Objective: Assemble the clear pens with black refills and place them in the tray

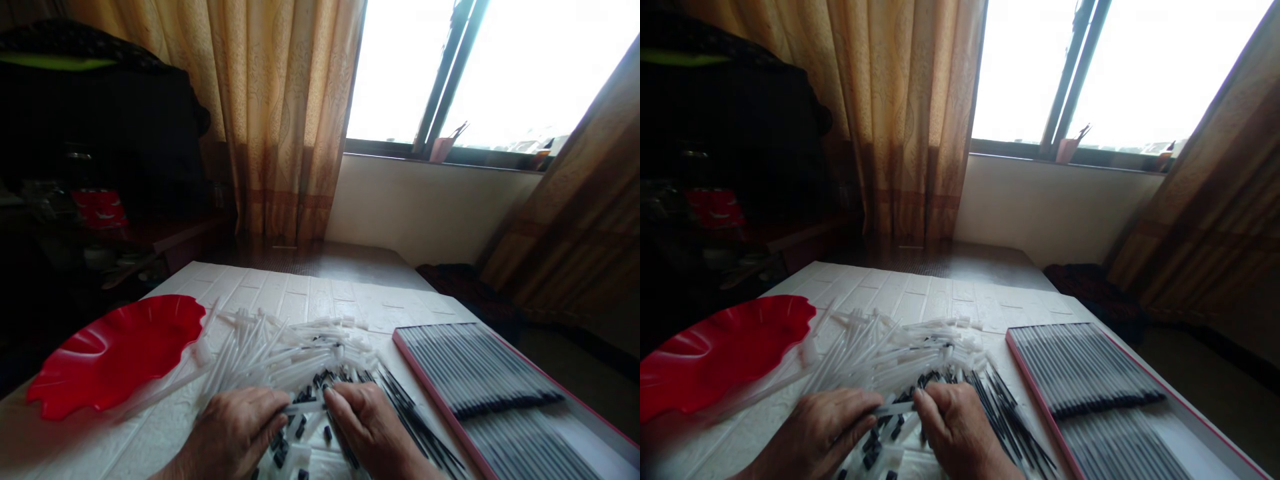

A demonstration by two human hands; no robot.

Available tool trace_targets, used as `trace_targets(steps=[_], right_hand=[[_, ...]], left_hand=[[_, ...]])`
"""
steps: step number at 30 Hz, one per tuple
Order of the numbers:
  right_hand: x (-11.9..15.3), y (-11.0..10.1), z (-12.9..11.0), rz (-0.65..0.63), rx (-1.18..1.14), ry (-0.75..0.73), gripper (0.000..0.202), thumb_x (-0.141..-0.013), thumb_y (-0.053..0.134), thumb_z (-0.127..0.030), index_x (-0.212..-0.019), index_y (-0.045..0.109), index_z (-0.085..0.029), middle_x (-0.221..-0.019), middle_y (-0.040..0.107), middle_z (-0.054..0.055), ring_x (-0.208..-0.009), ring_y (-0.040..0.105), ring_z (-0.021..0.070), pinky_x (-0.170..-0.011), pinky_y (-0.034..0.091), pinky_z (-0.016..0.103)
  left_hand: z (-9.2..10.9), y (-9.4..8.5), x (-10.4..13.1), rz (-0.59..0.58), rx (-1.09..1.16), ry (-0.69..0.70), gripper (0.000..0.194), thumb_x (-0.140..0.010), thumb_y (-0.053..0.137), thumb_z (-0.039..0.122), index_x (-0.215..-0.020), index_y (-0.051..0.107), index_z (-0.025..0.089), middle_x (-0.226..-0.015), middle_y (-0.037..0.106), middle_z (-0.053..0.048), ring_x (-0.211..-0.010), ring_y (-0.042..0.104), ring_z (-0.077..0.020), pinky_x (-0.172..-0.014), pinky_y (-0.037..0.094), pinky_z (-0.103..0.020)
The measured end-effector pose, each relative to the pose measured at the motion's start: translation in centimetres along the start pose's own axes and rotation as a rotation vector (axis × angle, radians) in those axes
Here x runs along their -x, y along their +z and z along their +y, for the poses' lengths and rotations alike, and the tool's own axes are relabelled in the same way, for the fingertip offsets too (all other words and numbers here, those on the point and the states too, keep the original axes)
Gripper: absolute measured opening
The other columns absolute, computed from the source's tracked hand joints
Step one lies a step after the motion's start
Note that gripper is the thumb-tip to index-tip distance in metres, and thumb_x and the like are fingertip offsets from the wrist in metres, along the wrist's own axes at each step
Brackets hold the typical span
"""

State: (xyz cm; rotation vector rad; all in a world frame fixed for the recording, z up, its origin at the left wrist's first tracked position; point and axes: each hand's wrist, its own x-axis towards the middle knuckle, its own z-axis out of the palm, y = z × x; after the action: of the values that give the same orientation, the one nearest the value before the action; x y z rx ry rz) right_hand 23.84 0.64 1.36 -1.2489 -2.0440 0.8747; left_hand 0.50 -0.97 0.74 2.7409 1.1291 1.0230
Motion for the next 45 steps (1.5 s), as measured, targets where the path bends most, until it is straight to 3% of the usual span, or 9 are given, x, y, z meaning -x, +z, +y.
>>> trace_targets(steps=[3,6,10,15,23,27,31,37,45], right_hand=[[0.1,-0.2,0.1,-0.007,-0.078,-0.005,0.045,-0.1,0.034,-0.043,-0.062,0.048,-0.022,-0.055,0.049,-0.003,-0.05,0.044,0.0123,-0.051,0.034,0.024],[0.1,-0.8,-0.3,0.0,-0.12,-0.063,0.02,-0.096,0.046,-0.034,-0.093,0.06,-0.021,-0.072,0.061,-0.001,-0.061,0.053,0.0139,-0.058,0.041,0.023],[0.2,-1.2,-0.4,0.011,-0.113,-0.116,0.009,-0.092,0.051,-0.026,-0.088,0.057,-0.021,-0.072,0.056,-0.003,-0.062,0.049,0.013,-0.059,0.04,0.023],[0.2,-1.2,-0.3,0.021,-0.018,-0.101,0.013,-0.091,0.05,-0.027,-0.082,0.056,-0.021,-0.069,0.053,-0.003,-0.062,0.046,0.0133,-0.058,0.037,0.024],[0.0,0.0,0.1,0.014,0.106,-0.035,0.043,-0.097,0.036,-0.042,-0.059,0.028,-0.025,-0.051,0.033,-0.006,-0.048,0.034,0.0118,-0.049,0.025,0.026],[0.0,-0.6,-0.1,-0.008,0.031,-0.015,0.042,-0.098,0.033,-0.045,-0.063,0.04,-0.024,-0.055,0.045,-0.004,-0.052,0.044,0.0131,-0.053,0.033,0.025],[0.3,-1.7,-0.8,-0.008,-0.036,-0.079,0.018,-0.093,0.045,-0.034,-0.084,0.054,-0.022,-0.07,0.054,-0.002,-0.063,0.05,0.0149,-0.06,0.038,0.025],[0.3,-1.4,-0.5,0.011,0.001,-0.108,0.009,-0.088,0.05,-0.024,-0.081,0.054,-0.022,-0.068,0.05,-0.004,-0.061,0.045,0.0135,-0.058,0.036,0.025],[0.2,-1.1,-0.1,-0.008,0.082,-0.098,0.019,-0.093,0.046,-0.03,-0.077,0.051,-0.022,-0.066,0.051,-0.004,-0.061,0.048,0.0135,-0.059,0.035,0.024]], left_hand=[[0.0,-0.3,0.0,0.022,-0.015,0.001,0.025,-0.107,0.039,0.035,-0.106,0.061,0.026,-0.085,0.08,0.002,-0.072,0.079,-0.0163,-0.064,0.059,-0.021],[0.0,-0.7,-0.3,0.035,-0.019,-0.002,0.024,-0.106,0.041,0.034,-0.103,0.063,0.025,-0.081,0.079,0.002,-0.069,0.078,-0.0154,-0.062,0.058,-0.019],[0.0,-0.8,-0.4,0.028,-0.002,-0.017,0.024,-0.106,0.041,0.032,-0.1,0.063,0.024,-0.079,0.078,0.001,-0.068,0.078,-0.0158,-0.062,0.058,-0.019],[0.1,-0.6,-0.2,0.034,-0.007,-0.008,0.023,-0.106,0.04,0.032,-0.102,0.062,0.025,-0.081,0.078,0.002,-0.069,0.078,-0.0163,-0.062,0.059,-0.021],[0.1,-0.4,-0.1,0.011,-0.016,0.003,0.022,-0.106,0.042,0.031,-0.105,0.063,0.025,-0.083,0.079,0.002,-0.07,0.078,-0.0167,-0.063,0.059,-0.021],[0.1,-0.6,-0.2,0.05,-0.022,0.008,0.022,-0.105,0.043,0.033,-0.104,0.063,0.025,-0.083,0.079,0.003,-0.07,0.078,-0.0159,-0.063,0.06,-0.021],[0.1,-0.8,-0.3,0.052,-0.009,0.001,0.02,-0.104,0.046,0.031,-0.103,0.064,0.025,-0.082,0.079,0.003,-0.069,0.078,-0.0151,-0.063,0.059,-0.019],[0.1,-0.6,-0.4,0.046,-0.044,0.003,0.024,-0.106,0.041,0.034,-0.103,0.063,0.024,-0.081,0.079,0.002,-0.068,0.078,-0.0169,-0.062,0.06,-0.023],[0.0,-0.6,-0.3,0.021,-0.036,0.003,0.029,-0.108,0.037,0.037,-0.103,0.063,0.024,-0.083,0.08,0.001,-0.071,0.079,-0.0162,-0.063,0.06,-0.021]])
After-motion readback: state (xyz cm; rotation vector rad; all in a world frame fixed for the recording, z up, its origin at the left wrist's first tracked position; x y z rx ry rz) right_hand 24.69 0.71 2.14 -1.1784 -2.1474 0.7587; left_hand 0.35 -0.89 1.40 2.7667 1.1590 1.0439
